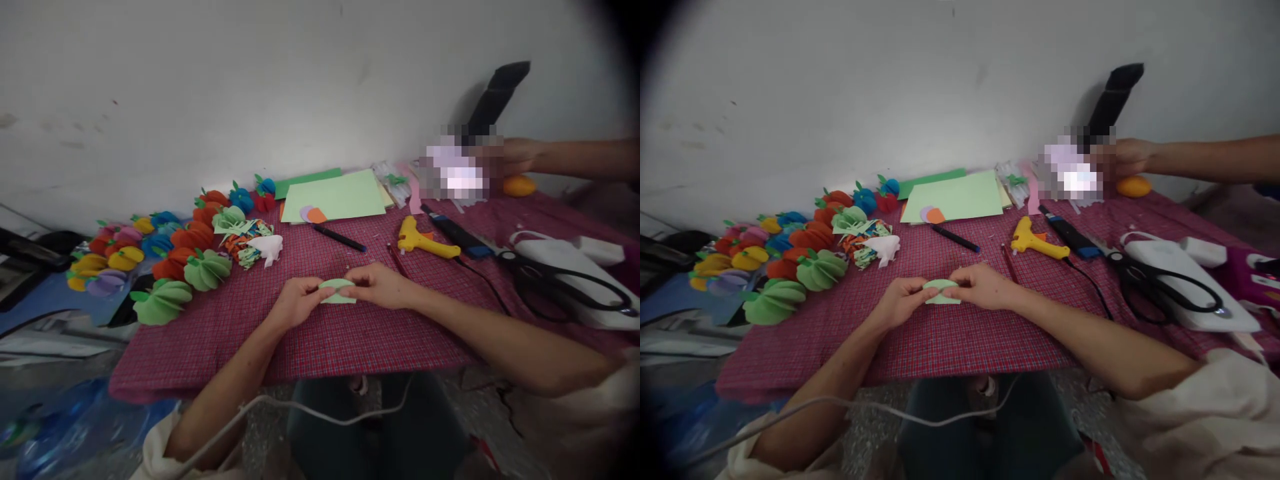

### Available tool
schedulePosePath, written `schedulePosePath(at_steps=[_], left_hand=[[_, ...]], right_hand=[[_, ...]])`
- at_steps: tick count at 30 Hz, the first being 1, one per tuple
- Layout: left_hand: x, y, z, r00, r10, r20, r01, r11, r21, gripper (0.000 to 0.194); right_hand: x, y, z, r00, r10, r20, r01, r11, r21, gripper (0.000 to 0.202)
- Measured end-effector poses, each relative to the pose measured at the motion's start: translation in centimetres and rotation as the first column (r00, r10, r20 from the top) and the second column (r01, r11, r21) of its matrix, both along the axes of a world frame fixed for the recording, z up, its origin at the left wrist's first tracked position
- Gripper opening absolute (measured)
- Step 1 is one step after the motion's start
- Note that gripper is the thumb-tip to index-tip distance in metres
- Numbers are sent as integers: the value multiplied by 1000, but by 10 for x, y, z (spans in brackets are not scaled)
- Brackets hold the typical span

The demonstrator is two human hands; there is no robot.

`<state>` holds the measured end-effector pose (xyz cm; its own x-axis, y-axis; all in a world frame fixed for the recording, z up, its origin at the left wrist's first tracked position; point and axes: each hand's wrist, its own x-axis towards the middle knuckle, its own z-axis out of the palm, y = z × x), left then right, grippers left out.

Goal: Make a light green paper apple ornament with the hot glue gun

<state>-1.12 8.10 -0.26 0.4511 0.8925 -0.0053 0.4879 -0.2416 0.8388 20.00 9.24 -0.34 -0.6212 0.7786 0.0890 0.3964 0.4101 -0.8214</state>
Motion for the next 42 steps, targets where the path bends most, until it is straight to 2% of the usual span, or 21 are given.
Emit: schedulePosePath(at_steps=[4,8,14,19,28,35,38,42], left_hand=[[2,-3,1,1000,-16,27,17,1000,-20,33],[3,-6,1,996,-40,79,39,999,13,28],[3,-8,-2,997,-48,66,46,998,30,26],[3,-7,3,991,-94,92,92,996,19,25],[-1,-6,6,994,-101,-37,103,993,64,28],[1,-7,6,993,-107,55,109,994,-26,29],[-2,-5,5,995,-102,-3,102,994,-28,33],[-5,-2,5,999,-41,-13,41,999,-3,34]], right_hand=[[-1,-2,-3,999,-27,45,27,1000,4,36],[-3,-7,-4,993,-1,120,-7,997,70,37],[-4,-9,-3,992,38,120,-51,992,112,36],[-3,-8,-1,992,18,128,-35,991,129,38],[-5,-11,3,997,33,75,-40,996,86,27],[-3,-10,0,996,-79,44,75,993,87,27],[-5,-9,2,995,-89,-36,90,996,13,26],[-8,-9,2,996,-31,-78,15,979,-204,26]])
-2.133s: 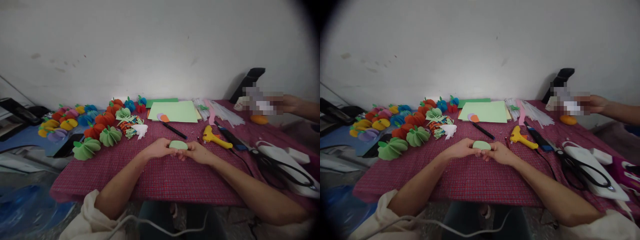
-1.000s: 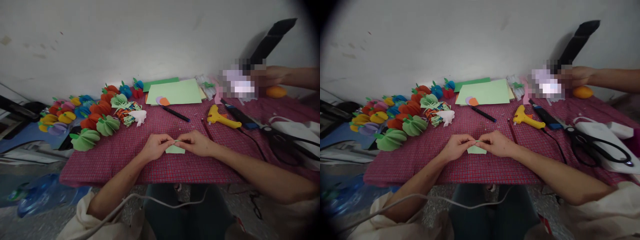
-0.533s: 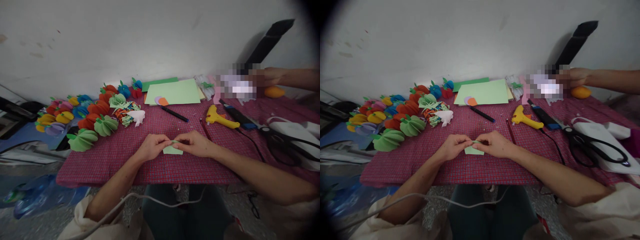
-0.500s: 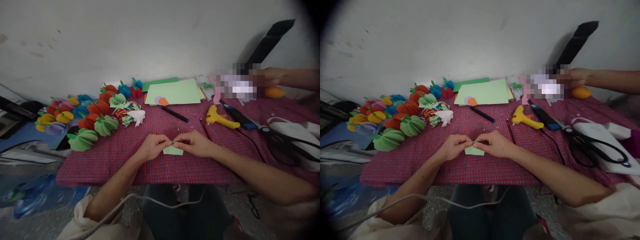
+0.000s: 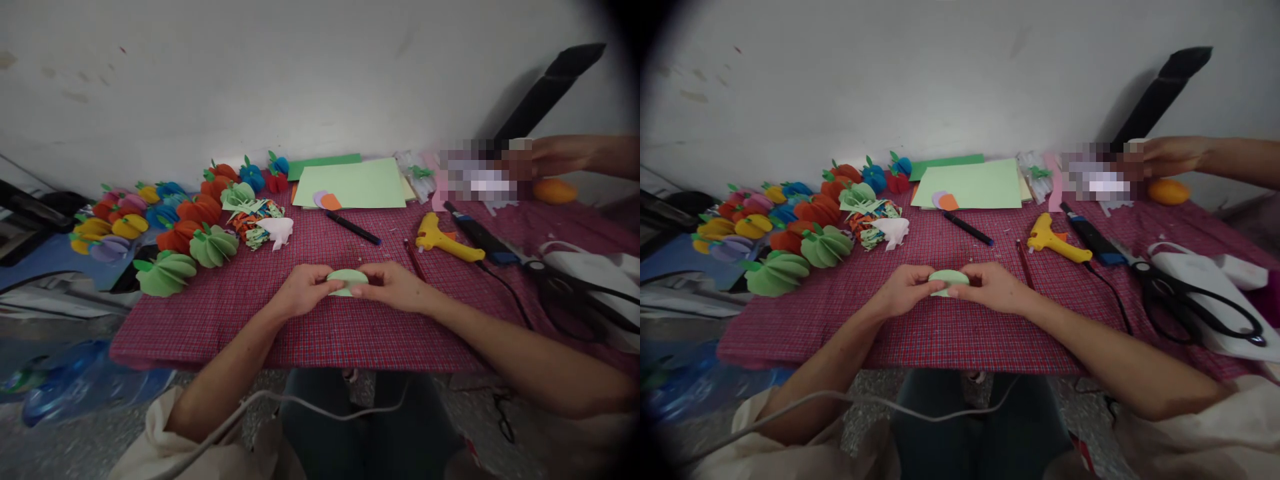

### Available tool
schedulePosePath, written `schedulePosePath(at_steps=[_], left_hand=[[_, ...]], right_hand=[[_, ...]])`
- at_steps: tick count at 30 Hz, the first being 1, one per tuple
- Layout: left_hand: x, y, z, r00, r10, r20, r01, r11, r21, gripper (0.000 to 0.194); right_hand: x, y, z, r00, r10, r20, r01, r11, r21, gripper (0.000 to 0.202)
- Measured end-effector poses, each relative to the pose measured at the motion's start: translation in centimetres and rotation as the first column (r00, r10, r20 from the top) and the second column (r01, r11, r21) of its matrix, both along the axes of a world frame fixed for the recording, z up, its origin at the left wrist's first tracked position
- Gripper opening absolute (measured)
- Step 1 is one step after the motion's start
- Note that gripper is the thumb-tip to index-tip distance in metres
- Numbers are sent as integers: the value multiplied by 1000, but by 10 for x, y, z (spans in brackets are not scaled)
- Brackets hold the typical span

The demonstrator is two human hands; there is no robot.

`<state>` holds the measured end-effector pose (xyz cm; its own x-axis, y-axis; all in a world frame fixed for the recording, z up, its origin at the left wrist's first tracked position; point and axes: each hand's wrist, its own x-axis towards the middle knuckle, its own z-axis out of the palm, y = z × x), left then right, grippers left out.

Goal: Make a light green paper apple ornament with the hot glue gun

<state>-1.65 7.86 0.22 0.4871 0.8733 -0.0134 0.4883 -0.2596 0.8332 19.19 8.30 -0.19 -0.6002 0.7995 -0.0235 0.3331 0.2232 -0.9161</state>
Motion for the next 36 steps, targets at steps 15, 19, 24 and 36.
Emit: schedulePosePath(at_steps=[15,19,24,36], left_hand=[[4,-3,0,991,3,137,20,986,-164,19],[3,-3,0,992,12,129,11,985,-175,21],[2,-4,0,990,1,139,23,985,-172,19],[3,-3,3,991,6,131,16,986,-164,20]], right_hand=[[-4,-2,-7,991,3,-133,-32,975,-218,17],[-4,-3,-6,988,-23,-153,-12,975,-223,17],[-5,-3,-6,995,-7,-95,-15,974,-228,15],[-6,-3,-5,994,-23,-107,1,979,-206,16]])
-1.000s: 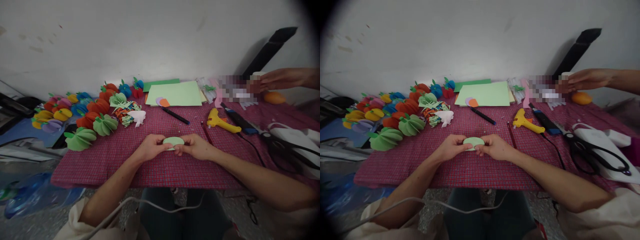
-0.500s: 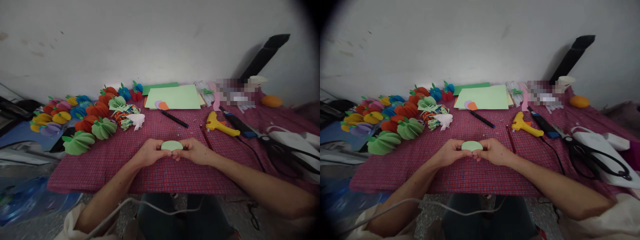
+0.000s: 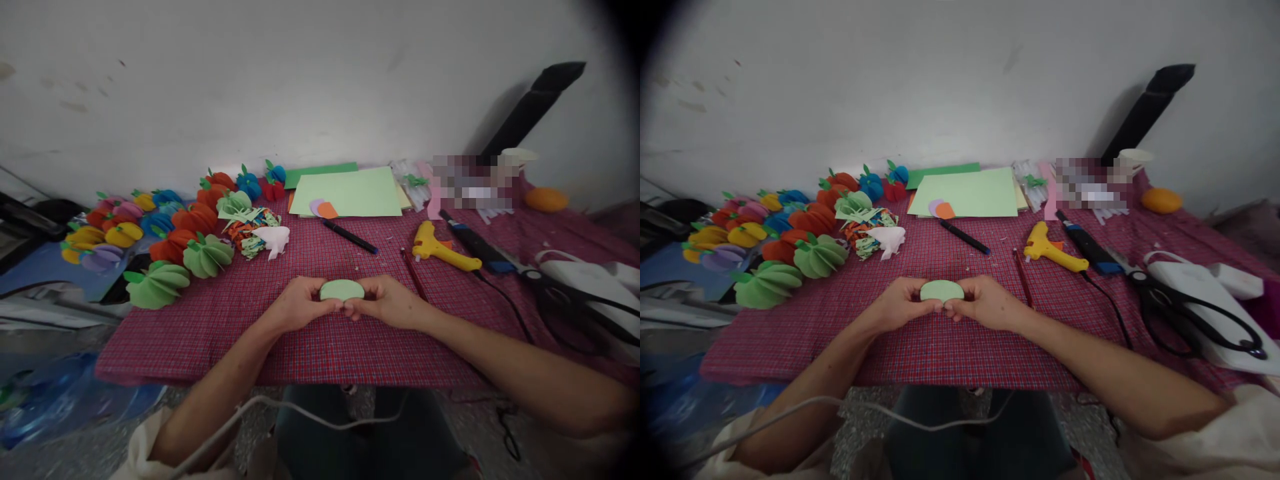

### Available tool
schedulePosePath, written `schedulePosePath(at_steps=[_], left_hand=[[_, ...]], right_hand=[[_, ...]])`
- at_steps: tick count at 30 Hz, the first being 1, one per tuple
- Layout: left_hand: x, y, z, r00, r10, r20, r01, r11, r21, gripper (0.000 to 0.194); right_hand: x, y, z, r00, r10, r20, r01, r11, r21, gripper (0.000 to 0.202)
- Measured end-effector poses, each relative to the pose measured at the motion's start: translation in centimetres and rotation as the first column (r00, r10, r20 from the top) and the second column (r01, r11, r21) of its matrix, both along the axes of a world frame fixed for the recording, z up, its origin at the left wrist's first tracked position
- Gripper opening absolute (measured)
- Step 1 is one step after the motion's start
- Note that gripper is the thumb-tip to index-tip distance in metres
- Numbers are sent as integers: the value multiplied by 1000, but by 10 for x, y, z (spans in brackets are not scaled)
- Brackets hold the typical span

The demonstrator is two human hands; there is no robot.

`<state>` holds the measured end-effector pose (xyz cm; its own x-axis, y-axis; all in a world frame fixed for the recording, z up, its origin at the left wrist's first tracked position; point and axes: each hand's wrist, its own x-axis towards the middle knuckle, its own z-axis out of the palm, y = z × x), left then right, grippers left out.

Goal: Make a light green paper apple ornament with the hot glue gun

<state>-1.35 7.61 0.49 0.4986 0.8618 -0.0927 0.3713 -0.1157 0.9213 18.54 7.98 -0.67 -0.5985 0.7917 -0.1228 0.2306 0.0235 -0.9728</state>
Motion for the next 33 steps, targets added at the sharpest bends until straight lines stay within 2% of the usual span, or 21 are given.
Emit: schedulePosePath(at_steps=[4,9,15,21,27,30,33], left_hand=[[-3,2,0,997,77,12,-77,994,81,27],[-4,1,-1,1000,29,-6,-28,997,73,29],[0,-1,1,999,-10,-47,16,992,128,26],[0,-1,4,993,2,-121,28,969,245,23],[2,-1,2,994,-41,-106,63,974,219,22],[2,-1,4,991,-38,-125,71,959,275,21],[0,0,5,994,21,-108,12,955,296,22]], right_hand=[[1,-1,0,998,3,57,-5,999,50,17],[4,0,2,987,-16,158,-28,960,277,27],[7,1,4,973,-31,227,-58,925,376,30],[5,-2,2,960,-18,280,-100,910,402,32],[5,-3,5,952,-22,306,-112,903,414,32],[5,-4,4,962,-19,272,-93,915,393,33],[4,-4,2,969,7,245,-89,943,322,29]])
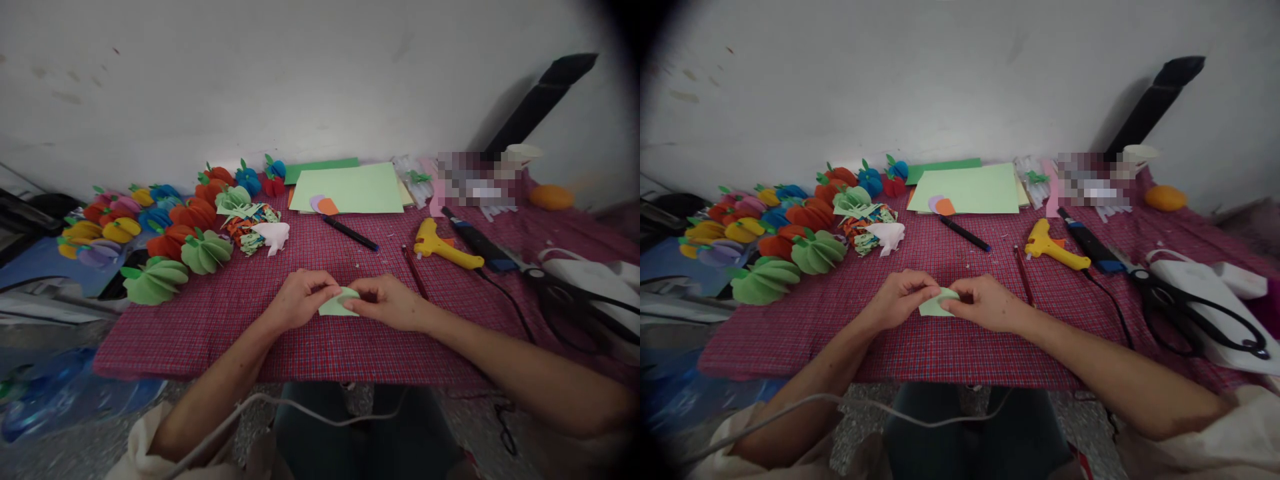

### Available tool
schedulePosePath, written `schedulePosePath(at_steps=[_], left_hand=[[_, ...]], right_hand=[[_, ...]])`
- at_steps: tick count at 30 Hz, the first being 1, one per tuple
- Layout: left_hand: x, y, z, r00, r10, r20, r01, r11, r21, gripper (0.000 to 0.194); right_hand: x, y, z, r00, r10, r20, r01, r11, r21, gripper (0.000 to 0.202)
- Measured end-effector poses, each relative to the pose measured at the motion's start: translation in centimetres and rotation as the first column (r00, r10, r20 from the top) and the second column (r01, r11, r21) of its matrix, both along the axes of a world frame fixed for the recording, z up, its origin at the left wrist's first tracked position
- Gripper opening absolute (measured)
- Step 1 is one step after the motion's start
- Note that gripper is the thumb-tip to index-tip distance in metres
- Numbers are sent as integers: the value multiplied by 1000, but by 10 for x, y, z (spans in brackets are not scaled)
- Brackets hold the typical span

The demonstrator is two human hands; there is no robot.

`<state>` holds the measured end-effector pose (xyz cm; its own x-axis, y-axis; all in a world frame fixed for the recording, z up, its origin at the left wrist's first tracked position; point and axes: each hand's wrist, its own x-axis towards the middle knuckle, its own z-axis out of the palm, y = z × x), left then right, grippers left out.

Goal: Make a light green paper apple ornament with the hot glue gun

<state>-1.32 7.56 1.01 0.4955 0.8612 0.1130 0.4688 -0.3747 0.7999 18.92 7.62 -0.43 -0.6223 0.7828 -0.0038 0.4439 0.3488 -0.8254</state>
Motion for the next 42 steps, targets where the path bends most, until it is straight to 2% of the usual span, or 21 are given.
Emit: schedulePosePath(at_steps=[3,8,12,15,18,21,23,26,32,37,39,42], left_hand=[[-2,0,-1,998,46,49,-44,998,-53,23],[-6,1,-6,995,30,91,-12,981,-192,25],[-9,1,-9,997,20,74,-2,973,-230,25],[-6,3,-9,989,60,136,-25,968,-250,24],[-1,5,-7,946,168,277,-80,950,-302,28],[3,6,-4,893,292,343,-153,913,-379,46],[4,6,-2,882,348,319,-200,887,-415,48],[6,4,-1,883,356,306,-194,871,-451,47],[8,5,-5,865,340,370,-139,870,-474,53],[10,5,-7,837,377,397,-176,872,-458,55],[10,5,-7,842,371,393,-180,878,-443,55],[9,4,-7,847,345,404,-156,889,-431,55]], right_hand=[[0,1,0,1000,-20,3,20,998,-57,27],[0,3,2,988,-109,-109,101,992,-76,24],[-1,3,0,985,-87,-146,62,984,-164,18],[-2,3,-1,974,-111,-196,67,973,-219,17],[-2,6,-1,956,-199,-216,170,974,-148,19],[-2,9,-3,949,-262,-174,272,962,37,21],[-2,9,-5,957,-270,-109,284,946,155,22],[-3,6,-6,973,-233,3,223,935,275,21],[-6,3,-5,996,-82,19,73,952,298,29],[-7,1,-7,997,-60,43,40,930,365,38],[-7,0,-4,1000,-25,8,21,939,344,40],[-6,-1,0,997,1,-83,19,971,239,37]])
